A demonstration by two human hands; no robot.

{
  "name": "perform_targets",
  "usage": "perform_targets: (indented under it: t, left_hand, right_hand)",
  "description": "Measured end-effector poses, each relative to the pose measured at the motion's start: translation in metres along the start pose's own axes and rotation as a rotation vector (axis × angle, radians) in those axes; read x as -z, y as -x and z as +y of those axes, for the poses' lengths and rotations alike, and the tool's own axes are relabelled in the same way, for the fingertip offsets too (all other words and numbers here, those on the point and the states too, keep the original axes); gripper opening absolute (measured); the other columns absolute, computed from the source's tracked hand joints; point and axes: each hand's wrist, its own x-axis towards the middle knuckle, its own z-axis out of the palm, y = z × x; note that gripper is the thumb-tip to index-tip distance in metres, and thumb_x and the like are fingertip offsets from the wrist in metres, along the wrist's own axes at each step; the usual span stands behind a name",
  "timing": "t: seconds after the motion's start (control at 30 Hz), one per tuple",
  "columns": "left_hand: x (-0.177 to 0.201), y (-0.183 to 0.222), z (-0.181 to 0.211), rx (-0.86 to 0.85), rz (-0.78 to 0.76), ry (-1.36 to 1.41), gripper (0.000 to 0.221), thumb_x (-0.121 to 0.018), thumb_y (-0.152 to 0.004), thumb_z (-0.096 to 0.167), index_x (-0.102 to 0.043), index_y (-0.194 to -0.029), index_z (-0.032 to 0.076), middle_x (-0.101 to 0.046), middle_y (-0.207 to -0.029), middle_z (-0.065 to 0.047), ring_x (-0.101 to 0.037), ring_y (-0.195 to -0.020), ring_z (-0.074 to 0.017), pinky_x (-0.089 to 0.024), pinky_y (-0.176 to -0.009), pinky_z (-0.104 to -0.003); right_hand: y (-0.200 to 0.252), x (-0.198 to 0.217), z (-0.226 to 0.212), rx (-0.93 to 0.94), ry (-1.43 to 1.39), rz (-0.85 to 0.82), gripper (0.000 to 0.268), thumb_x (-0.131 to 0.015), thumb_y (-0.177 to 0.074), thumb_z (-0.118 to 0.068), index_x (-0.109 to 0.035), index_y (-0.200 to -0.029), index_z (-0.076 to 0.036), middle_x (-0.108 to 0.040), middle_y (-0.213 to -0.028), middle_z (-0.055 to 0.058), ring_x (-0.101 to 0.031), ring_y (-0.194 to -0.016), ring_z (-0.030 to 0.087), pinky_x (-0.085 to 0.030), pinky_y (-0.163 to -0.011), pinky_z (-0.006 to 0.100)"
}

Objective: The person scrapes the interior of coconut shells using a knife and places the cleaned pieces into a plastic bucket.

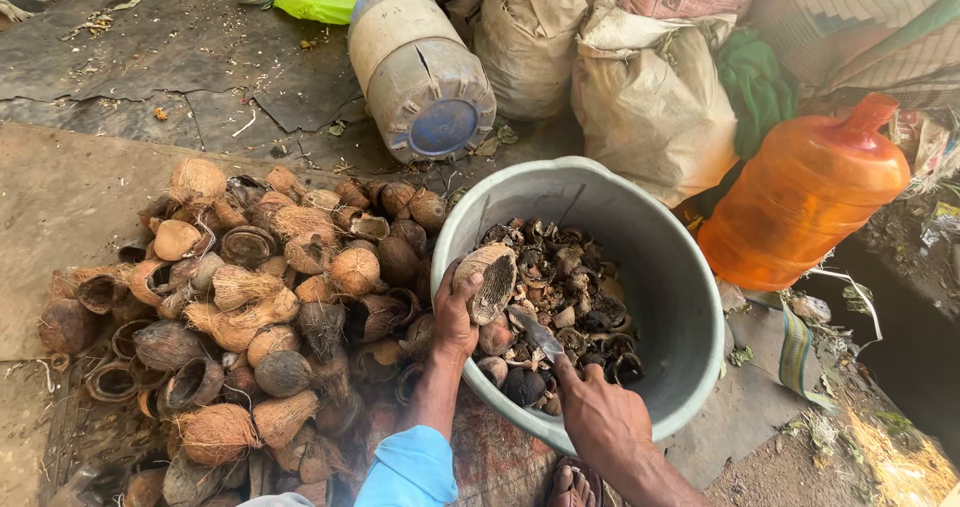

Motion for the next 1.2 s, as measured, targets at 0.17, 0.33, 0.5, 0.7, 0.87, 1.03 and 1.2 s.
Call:
perform_targets:
  t: [0.17, 0.33, 0.5, 0.7, 0.87, 1.03, 1.2]
  left_hand:
    - [-0.002, 0.005, 0.003, -0.012, -0.039, 0.021, 0.087, -0.083, -0.074, 0.031, -0.046, -0.146, 0.001, -0.061, -0.127, -0.017, -0.064, -0.118, -0.0264, -0.058, -0.101, -0.043]
    - [-0.002, 0.007, 0.004, -0.030, -0.028, 0.051, 0.089, -0.085, -0.074, 0.030, -0.045, -0.148, 0.000, -0.060, -0.129, -0.016, -0.061, -0.122, -0.0276, -0.057, -0.103, -0.042]
    - [0.000, 0.009, 0.005, 0.000, -0.122, 0.088, 0.092, -0.085, -0.073, 0.033, -0.045, -0.148, -0.002, -0.059, -0.132, -0.017, -0.059, -0.124, -0.0294, -0.054, -0.107, -0.045]
    - [0.007, 0.015, 0.015, 0.075, -0.219, 0.160, 0.098, -0.086, -0.066, 0.040, -0.046, -0.147, 0.003, -0.060, -0.135, -0.017, -0.059, -0.127, -0.0303, -0.051, -0.110, -0.044]
    - [0.008, 0.019, 0.021, 0.120, -0.267, 0.206, 0.095, -0.087, -0.066, 0.039, -0.049, -0.145, 0.002, -0.063, -0.134, -0.018, -0.061, -0.125, -0.0317, -0.051, -0.110, -0.046]
    - [0.006, 0.020, 0.023, 0.132, -0.303, 0.245, 0.090, -0.086, -0.067, 0.036, -0.051, -0.144, 0.003, -0.063, -0.133, -0.016, -0.061, -0.126, -0.0306, -0.051, -0.113, -0.046]
    - [0.006, 0.018, 0.019, 0.136, -0.274, 0.221, 0.087, -0.084, -0.066, 0.034, -0.054, -0.141, 0.002, -0.065, -0.129, -0.017, -0.064, -0.122, -0.0310, -0.052, -0.110, -0.044]
  right_hand:
    - [0.004, -0.001, -0.002, 0.045, 0.031, 0.016, 0.052, -0.038, -0.105, -0.027, -0.033, -0.156, -0.018, -0.059, -0.106, 0.017, -0.071, -0.080, 0.030, -0.059, -0.065, 0.044]
    - [0.016, 0.010, -0.003, 0.004, -0.031, 0.037, 0.049, -0.040, -0.105, -0.033, -0.038, -0.153, -0.022, -0.060, -0.107, 0.013, -0.071, -0.081, 0.031, -0.058, -0.068, 0.045]
    - [0.028, 0.017, -0.002, 0.024, -0.091, 0.004, 0.048, -0.044, -0.102, -0.043, -0.044, -0.149, -0.033, -0.061, -0.108, 0.009, -0.070, -0.091, 0.030, -0.058, -0.076, 0.046]
    - [0.034, 0.026, 0.010, 0.132, -0.392, 0.036, 0.056, -0.058, -0.094, -0.037, -0.055, -0.149, -0.025, -0.075, -0.108, 0.011, -0.071, -0.101, 0.030, -0.056, -0.089, 0.043]
    - [0.034, 0.033, 0.007, 0.111, -0.508, -0.141, 0.055, -0.057, -0.096, -0.037, -0.053, -0.148, -0.020, -0.076, -0.116, 0.011, -0.074, -0.108, 0.027, -0.056, -0.095, 0.040]
    - [0.035, 0.036, 0.006, 0.135, -0.501, -0.115, 0.055, -0.057, -0.096, -0.035, -0.055, -0.148, -0.019, -0.075, -0.117, 0.013, -0.073, -0.109, 0.028, -0.056, -0.095, 0.040]
    - [0.032, 0.030, 0.004, 0.231, -0.526, -0.025, 0.050, -0.059, -0.096, -0.034, -0.056, -0.141, -0.013, -0.075, -0.114, 0.016, -0.073, -0.105, 0.030, -0.056, -0.091, 0.042]
